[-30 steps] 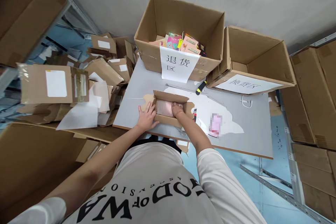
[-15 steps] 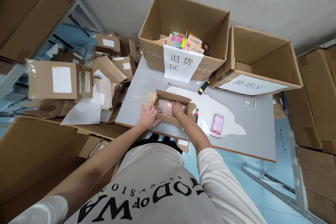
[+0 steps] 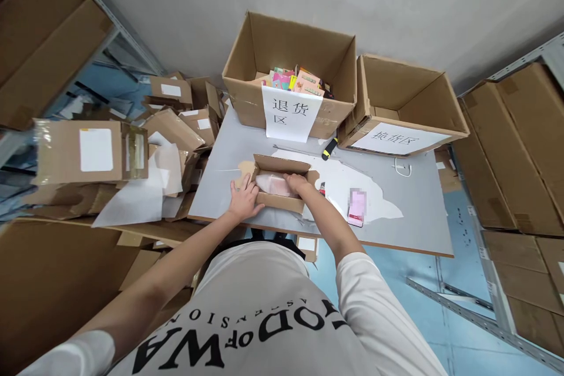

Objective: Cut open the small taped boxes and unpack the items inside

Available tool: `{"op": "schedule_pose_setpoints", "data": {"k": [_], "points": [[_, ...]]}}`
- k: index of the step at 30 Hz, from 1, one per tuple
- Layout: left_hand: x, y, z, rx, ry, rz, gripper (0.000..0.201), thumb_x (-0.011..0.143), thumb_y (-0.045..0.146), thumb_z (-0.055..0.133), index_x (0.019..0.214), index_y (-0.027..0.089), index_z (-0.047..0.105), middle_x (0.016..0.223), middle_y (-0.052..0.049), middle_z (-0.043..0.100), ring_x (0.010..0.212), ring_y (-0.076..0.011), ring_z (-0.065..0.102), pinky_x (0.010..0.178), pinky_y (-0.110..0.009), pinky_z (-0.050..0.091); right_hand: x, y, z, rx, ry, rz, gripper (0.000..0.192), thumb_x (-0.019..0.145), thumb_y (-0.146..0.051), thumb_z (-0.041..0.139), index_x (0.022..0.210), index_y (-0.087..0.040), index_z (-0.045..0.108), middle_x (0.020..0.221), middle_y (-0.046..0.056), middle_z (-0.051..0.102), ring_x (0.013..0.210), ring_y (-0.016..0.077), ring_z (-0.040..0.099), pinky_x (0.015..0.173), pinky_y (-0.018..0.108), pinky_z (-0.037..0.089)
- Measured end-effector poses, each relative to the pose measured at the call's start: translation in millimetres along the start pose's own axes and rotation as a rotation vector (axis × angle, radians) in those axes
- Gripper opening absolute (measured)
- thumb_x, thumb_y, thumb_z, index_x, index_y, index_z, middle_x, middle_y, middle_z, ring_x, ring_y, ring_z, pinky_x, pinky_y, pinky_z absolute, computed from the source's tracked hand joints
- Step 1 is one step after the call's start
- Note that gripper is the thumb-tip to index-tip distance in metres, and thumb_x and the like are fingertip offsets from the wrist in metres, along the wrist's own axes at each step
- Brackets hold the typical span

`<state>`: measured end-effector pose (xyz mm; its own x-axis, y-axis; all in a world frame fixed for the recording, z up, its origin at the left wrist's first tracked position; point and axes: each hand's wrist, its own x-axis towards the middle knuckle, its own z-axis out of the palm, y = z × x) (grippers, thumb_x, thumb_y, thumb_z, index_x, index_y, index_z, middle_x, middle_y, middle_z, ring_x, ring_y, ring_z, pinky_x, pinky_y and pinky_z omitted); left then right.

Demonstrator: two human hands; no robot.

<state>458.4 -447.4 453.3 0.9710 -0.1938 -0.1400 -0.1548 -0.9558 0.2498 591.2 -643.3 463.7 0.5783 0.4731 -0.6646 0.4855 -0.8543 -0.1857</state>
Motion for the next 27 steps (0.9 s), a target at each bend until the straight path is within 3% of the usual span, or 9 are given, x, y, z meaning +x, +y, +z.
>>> {"op": "schedule_pose_setpoints", "data": {"k": [6, 11, 13, 16, 18, 20, 22, 25, 27], "points": [[1, 0, -11.0, -0.023, -0.078, -0.029, 0.06, 0.074, 0.049, 0.059, 0.124, 0.017, 0.054, 0.141, -0.018, 0.043, 0.143, -0.039, 0.005, 0.103, -0.073, 0.004, -26, -6, -12, -0.052, 0.101, -0.03, 0.048, 0.078, -0.01, 0.057, 0.125, -0.019, 0.051, 0.115, 0.015, 0.064, 0.104, 0.0265, 0.063, 0.081, 0.032, 0.047], [5, -4, -35.9, -0.194, -0.143, 0.015, 0.075, 0.067, 0.054, 0.065, 0.132, 0.021, 0.049, 0.145, -0.015, 0.04, 0.142, -0.0415, 0.009, 0.103, -0.073, 0.008, -59, -3, -39, -0.042, 0.338, -0.119, 0.048, 0.082, -0.005, 0.047, 0.125, -0.023, 0.055, 0.12, 0.008, 0.061, 0.107, 0.0228, 0.059, 0.083, 0.028, 0.045], [5, -11, -47.7, -0.318, -0.102, 0.061, 0.068, 0.068, 0.054, 0.064, 0.128, 0.024, 0.054, 0.142, -0.014, 0.045, 0.139, -0.0417, 0.019, 0.103, -0.072, 0.01, -75, -3, -55, -0.035, 0.416, -0.159, 0.047, 0.083, -0.004, 0.042, 0.125, -0.022, 0.057, 0.118, 0.008, 0.062, 0.107, 0.022, 0.058, 0.085, 0.028, 0.043], [5, -25, -68.5, -0.507, 0.069, -0.021, 0.04, 0.08, 0.049, 0.051, 0.105, 0.022, 0.067, 0.123, -0.011, 0.062, 0.128, -0.0368, 0.043, 0.105, -0.066, 0.018, -96, -5, -79, -0.07, 0.467, -0.206, 0.048, 0.085, -0.005, 0.04, 0.126, -0.021, 0.057, 0.113, 0.008, 0.063, 0.104, 0.0214, 0.057, 0.083, 0.027, 0.041], [6, -31, -87.9, -0.583, 0.291, -0.157, 0.04, 0.087, 0.045, 0.041, 0.093, 0.018, 0.069, 0.108, -0.012, 0.068, 0.113, -0.0307, 0.056, 0.104, -0.055, 0.031, -109, -10, -95, -0.123, 0.468, -0.224, 0.047, 0.086, -0.004, 0.039, 0.125, -0.023, 0.059, 0.108, 0.008, 0.064, 0.1, 0.0209, 0.058, 0.079, 0.026, 0.04], [7, -30, -112.2, -0.583, 0.528, -0.222, 0.041, 0.088, 0.043, 0.04, 0.094, 0.015, 0.068, 0.103, -0.012, 0.068, 0.104, -0.0259, 0.061, 0.098, -0.043, 0.041, -120, -19, -109, -0.193, 0.467, -0.246, 0.048, 0.085, -0.003, 0.04, 0.123, -0.024, 0.06, 0.105, 0.008, 0.064, 0.097, 0.0204, 0.059, 0.074, 0.026, 0.039], [10, -20, -137.5, -0.539, 0.627, -0.125, 0.043, 0.081, 0.046, 0.052, 0.108, 0.014, 0.063, 0.112, -0.011, 0.064, 0.109, -0.025, 0.058, 0.098, -0.037, 0.042, -129, -32, -123, -0.269, 0.468, -0.271, 0.049, 0.083, -0.002, 0.041, 0.122, -0.025, 0.061, 0.103, 0.007, 0.064, 0.094, 0.0199, 0.059, 0.072, 0.026, 0.038], [17, 2, -163.0, -0.475, 0.39, 0.149, 0.06, 0.074, 0.047, 0.064, 0.123, 0.015, 0.056, 0.121, -0.01, 0.061, 0.111, -0.0273, 0.057, 0.096, -0.037, 0.042, -141, -57, -140, -0.355, 0.472, -0.317, 0.047, 0.085, -0.003, 0.041, 0.12, -0.026, 0.062, 0.099, 0.007, 0.063, 0.091, 0.0192, 0.059, 0.071, 0.026, 0.037], [23, 15, -165.8, -0.43, 0.231, 0.222, 0.047, 0.077, 0.043, 0.061, 0.116, 0.016, 0.061, 0.107, -0.009, 0.067, 0.101, -0.0276, 0.062, 0.088, -0.036, 0.045, -145, -71, -147, -0.386, 0.482, -0.34, 0.044, 0.086, -0.004, 0.041, 0.119, -0.025, 0.063, 0.098, 0.007, 0.062, 0.091, 0.019, 0.059, 0.072, 0.027, 0.037]]}}
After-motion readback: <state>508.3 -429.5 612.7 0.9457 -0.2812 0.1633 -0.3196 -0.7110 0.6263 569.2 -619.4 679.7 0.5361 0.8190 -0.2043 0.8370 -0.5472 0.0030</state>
